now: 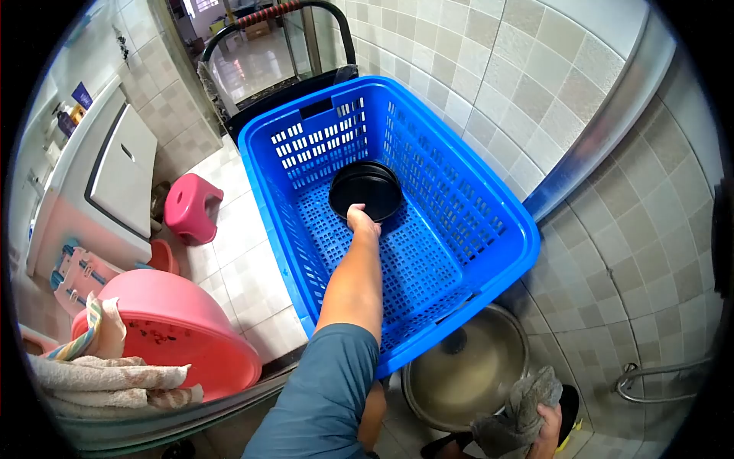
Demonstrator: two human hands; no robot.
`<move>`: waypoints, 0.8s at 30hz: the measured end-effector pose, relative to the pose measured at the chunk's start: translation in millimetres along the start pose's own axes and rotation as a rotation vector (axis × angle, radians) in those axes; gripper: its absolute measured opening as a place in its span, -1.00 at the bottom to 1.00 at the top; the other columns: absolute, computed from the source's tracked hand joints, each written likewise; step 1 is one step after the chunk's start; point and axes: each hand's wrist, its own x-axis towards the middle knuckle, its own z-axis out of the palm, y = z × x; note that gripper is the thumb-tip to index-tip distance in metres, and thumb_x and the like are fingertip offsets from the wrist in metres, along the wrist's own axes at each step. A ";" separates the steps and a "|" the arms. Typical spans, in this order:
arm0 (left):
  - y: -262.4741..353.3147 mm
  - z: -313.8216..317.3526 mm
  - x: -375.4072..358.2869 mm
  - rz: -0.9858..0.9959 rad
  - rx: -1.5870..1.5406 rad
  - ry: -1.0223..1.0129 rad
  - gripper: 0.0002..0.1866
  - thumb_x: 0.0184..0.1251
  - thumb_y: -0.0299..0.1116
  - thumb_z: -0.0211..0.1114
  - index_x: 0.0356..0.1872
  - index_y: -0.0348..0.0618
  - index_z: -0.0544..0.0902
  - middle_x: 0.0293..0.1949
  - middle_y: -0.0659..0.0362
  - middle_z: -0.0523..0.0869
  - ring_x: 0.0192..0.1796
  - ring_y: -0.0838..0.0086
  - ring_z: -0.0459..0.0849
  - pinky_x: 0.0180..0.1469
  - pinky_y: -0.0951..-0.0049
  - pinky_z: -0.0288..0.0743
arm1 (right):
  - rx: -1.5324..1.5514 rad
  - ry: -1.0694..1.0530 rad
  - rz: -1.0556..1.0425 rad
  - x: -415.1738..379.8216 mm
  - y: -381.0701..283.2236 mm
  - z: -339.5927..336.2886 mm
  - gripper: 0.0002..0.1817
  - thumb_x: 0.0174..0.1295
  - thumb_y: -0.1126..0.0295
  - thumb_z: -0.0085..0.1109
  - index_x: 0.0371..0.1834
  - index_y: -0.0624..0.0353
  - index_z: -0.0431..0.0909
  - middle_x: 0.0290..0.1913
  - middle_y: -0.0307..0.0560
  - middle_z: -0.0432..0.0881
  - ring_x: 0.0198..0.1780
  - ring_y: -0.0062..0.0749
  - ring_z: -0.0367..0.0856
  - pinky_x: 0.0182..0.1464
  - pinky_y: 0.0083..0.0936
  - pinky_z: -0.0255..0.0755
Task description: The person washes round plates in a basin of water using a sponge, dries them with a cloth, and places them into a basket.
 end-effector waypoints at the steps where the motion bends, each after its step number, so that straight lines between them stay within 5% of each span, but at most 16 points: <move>1: 1.6 -0.9 -0.2 -0.033 0.081 0.035 -0.36 -0.08 -0.37 0.27 0.17 -0.33 0.56 0.21 -0.13 0.61 0.15 -0.16 0.65 0.41 -0.29 0.29 | 0.007 0.003 0.002 -1.8 -0.1 0.0 -0.34 0.07 0.40 0.15 0.33 0.38 0.45 0.18 0.08 0.65 0.18 -0.08 0.64 0.29 -0.24 0.45; 5: 2.8 -0.6 0.9 0.037 0.172 0.052 -0.34 -0.07 -0.32 0.27 0.20 -0.25 0.54 0.28 -0.11 0.55 0.22 -0.12 0.60 0.48 -0.29 0.12 | 0.033 0.014 -0.016 -11.2 -3.7 1.7 -0.35 0.09 0.41 0.13 0.33 0.38 0.45 0.19 0.09 0.65 0.19 -0.08 0.64 0.30 -0.24 0.45; 9: 10.4 -3.5 18.6 -0.058 0.147 -0.266 -0.44 -0.03 -0.30 0.26 0.10 -0.24 0.53 0.18 -0.09 0.59 0.20 -0.05 0.61 0.38 -0.29 0.24 | 0.043 0.025 -0.134 -12.6 10.8 -30.1 -0.29 0.08 0.34 0.22 0.38 0.35 0.41 0.17 0.03 0.64 0.15 -0.08 0.63 0.28 -0.17 0.42; 13: 23.0 39.3 -57.6 0.106 0.535 0.128 -0.50 -0.05 -0.38 0.27 0.02 -0.32 0.58 0.02 -0.13 0.68 0.04 -0.04 0.70 0.19 -0.23 0.46 | 0.140 0.118 -0.327 -36.5 19.3 -59.6 -0.42 0.32 0.28 0.12 0.38 0.33 0.43 0.20 0.05 0.64 0.20 -0.07 0.61 0.29 -0.17 0.44; 15: 22.7 52.3 -63.8 0.159 0.624 0.103 -0.61 0.02 -0.41 0.26 -0.07 -0.32 0.64 -0.01 -0.12 0.69 -0.02 -0.02 0.73 0.09 -0.11 0.59 | 0.347 -0.053 -0.265 -57.2 20.5 -81.4 -0.42 0.56 0.15 -0.06 0.51 0.28 0.31 0.45 0.06 0.47 0.43 -0.07 0.45 0.49 -0.11 0.28; 17: 16.9 73.0 -78.4 0.278 0.711 0.158 -0.73 0.12 -0.41 0.21 -0.17 -0.35 0.65 -0.15 -0.11 0.72 -0.22 0.05 0.77 -0.23 0.04 0.66 | 0.374 -0.142 -0.341 -73.1 11.7 -76.2 -0.37 0.60 0.01 -0.13 0.55 0.22 0.29 0.50 0.02 0.43 0.47 -0.07 0.42 0.52 -0.09 0.26; 20: 8.0 106.6 -122.7 0.501 0.915 -0.075 -0.82 0.22 -0.44 0.16 -0.35 -0.40 0.63 -0.51 -0.02 0.67 -0.63 0.18 0.64 -0.63 0.21 0.48 | 0.536 -0.047 -0.345 -83.8 -2.1 -49.2 -0.36 0.57 0.02 -0.08 0.56 0.18 0.29 0.51 -0.01 0.42 0.48 -0.07 0.41 0.54 -0.08 0.23; 21: 3.8 122.6 -119.7 0.511 0.743 -0.269 -0.86 0.22 -0.47 0.15 -0.42 -0.34 0.63 -0.52 0.02 0.65 -0.63 0.27 0.61 -0.62 0.24 0.47 | 0.521 0.004 -0.351 -78.9 0.1 -54.7 -0.38 0.54 0.06 -0.03 0.55 0.17 0.31 0.50 -0.04 0.44 0.47 -0.10 0.42 0.53 -0.05 0.22; 22: -9.7 136.2 -119.3 0.617 0.774 -0.389 -0.89 0.21 -0.51 0.17 -0.33 -0.31 0.64 -0.54 0.10 0.60 -0.63 0.35 0.58 -0.63 0.26 0.46 | 0.645 0.117 -0.301 -79.0 3.1 -57.8 -0.42 0.55 0.10 0.01 0.51 0.18 0.34 0.43 -0.01 0.49 0.43 -0.08 0.46 0.46 0.03 0.32; 24: -27.6 155.3 -225.4 0.647 0.705 -0.673 -0.70 0.27 -0.52 0.22 0.03 -0.32 0.56 -0.48 0.23 0.56 -0.57 0.53 0.52 -0.60 0.49 0.41 | 0.662 -0.005 -0.384 -84.1 -1.3 -63.7 -0.46 0.55 0.17 0.04 0.49 0.19 0.36 0.40 -0.04 0.53 0.38 -0.12 0.52 0.44 -0.03 0.36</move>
